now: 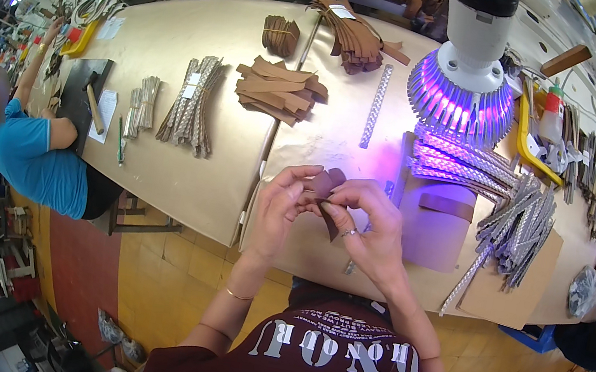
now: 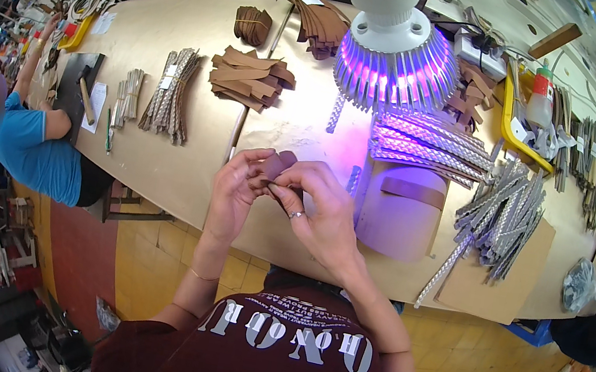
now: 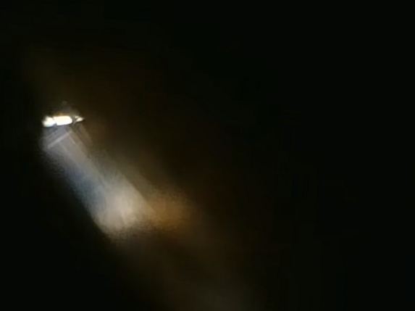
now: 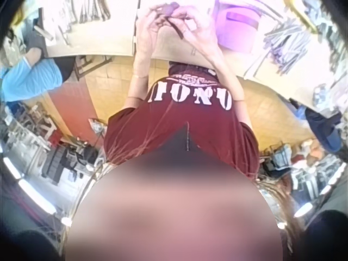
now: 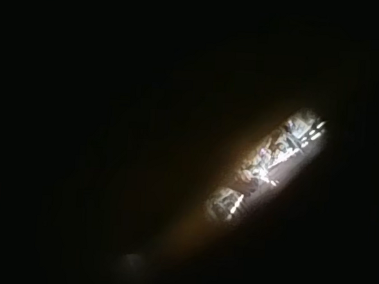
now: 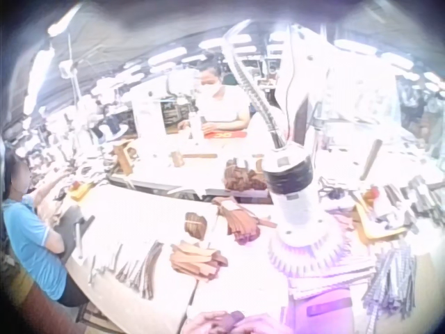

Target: The person repeatedly picks up braided straps and brown leather pieces, aligns them, and places them onto a cardboard form under a UV lamp. The person handles items one at a time, stacking completed units on the form throughout the clip.

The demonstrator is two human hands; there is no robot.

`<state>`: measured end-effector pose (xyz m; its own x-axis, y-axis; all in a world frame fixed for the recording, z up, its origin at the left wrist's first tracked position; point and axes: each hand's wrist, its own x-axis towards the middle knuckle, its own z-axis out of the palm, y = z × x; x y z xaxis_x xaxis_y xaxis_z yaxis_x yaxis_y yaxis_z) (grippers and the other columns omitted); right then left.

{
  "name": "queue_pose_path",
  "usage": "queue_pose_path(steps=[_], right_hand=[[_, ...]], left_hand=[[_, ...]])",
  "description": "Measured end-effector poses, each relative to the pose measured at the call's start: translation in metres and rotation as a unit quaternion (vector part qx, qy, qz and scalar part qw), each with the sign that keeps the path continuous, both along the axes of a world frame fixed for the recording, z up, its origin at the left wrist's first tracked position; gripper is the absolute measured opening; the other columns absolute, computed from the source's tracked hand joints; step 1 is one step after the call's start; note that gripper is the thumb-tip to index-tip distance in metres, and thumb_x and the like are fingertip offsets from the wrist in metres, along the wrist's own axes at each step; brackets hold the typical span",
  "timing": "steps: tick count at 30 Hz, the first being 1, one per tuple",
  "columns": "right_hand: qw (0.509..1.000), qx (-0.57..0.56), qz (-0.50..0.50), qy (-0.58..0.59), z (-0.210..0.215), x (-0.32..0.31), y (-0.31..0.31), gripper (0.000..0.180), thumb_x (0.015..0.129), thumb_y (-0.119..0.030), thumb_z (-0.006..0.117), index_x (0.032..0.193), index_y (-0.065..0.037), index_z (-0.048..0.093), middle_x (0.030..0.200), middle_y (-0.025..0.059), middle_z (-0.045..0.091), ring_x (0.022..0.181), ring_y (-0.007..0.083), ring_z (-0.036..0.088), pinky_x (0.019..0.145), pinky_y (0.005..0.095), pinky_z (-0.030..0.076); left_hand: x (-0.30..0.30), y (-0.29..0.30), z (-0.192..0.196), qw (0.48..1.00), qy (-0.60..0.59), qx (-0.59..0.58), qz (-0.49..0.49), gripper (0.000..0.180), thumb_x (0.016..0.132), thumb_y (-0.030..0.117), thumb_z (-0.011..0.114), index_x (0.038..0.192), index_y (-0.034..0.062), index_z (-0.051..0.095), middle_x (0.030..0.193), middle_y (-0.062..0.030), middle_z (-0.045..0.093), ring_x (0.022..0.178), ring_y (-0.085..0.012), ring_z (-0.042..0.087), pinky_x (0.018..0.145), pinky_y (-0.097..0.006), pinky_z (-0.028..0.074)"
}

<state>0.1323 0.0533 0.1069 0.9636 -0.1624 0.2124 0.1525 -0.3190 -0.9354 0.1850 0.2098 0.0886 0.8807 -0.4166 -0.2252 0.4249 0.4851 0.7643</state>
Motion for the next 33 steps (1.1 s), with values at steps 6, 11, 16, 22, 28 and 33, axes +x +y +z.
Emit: queue_pose_path(steps=[6,11,16,22,28,33], right_hand=[[0.991,-0.012,0.13,-0.027,0.011,-0.012,-0.008,0.013,0.082,-0.003,0.07,0.09,-0.004,0.06,0.1,0.0078,0.067,0.101,0.0305,0.061,0.091,0.0416,0.047],[0.886,0.415,0.205,0.03,0.034,-0.081,-0.059,0.008,0.091,-0.008,0.063,0.093,-0.006,0.055,0.095,0.0142,0.071,0.105,0.0298,0.064,0.101,0.0451,0.044],[0.927,0.362,0.025,-0.091,0.058,-0.132,-0.113,0.013,0.098,-0.016,0.056,0.102,-0.005,0.052,0.081,0.0139,0.066,0.076,0.0257,0.068,0.084,0.0382,0.051],[0.977,0.075,-0.006,0.2,0.076,-0.119,-0.117,0.025,0.096,-0.009,0.06,0.118,-0.002,0.05,0.079,0.0068,0.062,0.063,0.0156,0.061,0.064,0.026,0.049],[0.959,-0.011,0.129,0.253,0.068,-0.083,-0.113,0.036,0.095,-0.008,0.061,0.127,-0.002,0.046,0.085,0.0041,0.062,0.07,0.0126,0.059,0.062,0.0261,0.045],[0.965,0.117,0.066,0.225,0.064,-0.095,-0.111,0.04,0.095,-0.008,0.062,0.13,-0.003,0.044,0.077,0.003,0.057,0.07,0.0095,0.055,0.065,0.0246,0.044]], left_hand=[[0.014,0.01,-0.018,0.975,-0.079,0.21,-0.004,0.032,0.092,0.007,0.066,0.121,-0.0041,0.057,0.086,-0.0059,0.068,0.074,-0.0073,0.063,0.065,-0.02,0.051],[0.037,0.023,-0.057,0.954,-0.078,0.278,0.086,0.034,0.092,0.007,0.067,0.122,-0.0034,0.056,0.085,-0.004,0.068,0.072,-0.0062,0.061,0.063,-0.02,0.049],[0.037,0.021,-0.068,0.864,-0.158,0.446,0.17,0.041,0.091,0.011,0.069,0.127,-0.0012,0.055,0.104,-0.0086,0.067,0.092,-0.0145,0.063,0.081,-0.029,0.051],[-0.012,-0.016,-0.008,0.873,-0.307,0.379,0.02,0.046,0.09,0.016,0.068,0.13,-0.0012,0.054,0.123,-0.0131,0.06,0.113,-0.0232,0.058,0.1,-0.038,0.044],[-0.04,-0.073,0.018,0.938,0.008,0.044,-0.344,0.027,0.093,0.012,0.066,0.115,-0.0032,0.062,0.104,-0.0104,0.069,0.088,-0.0132,0.067,0.076,-0.026,0.052],[-0.046,-0.085,0.017,0.958,0.025,0.013,-0.287,0.019,0.093,0.008,0.067,0.106,-0.0053,0.065,0.094,-0.0091,0.069,0.081,-0.0122,0.067,0.075,-0.024,0.055]])
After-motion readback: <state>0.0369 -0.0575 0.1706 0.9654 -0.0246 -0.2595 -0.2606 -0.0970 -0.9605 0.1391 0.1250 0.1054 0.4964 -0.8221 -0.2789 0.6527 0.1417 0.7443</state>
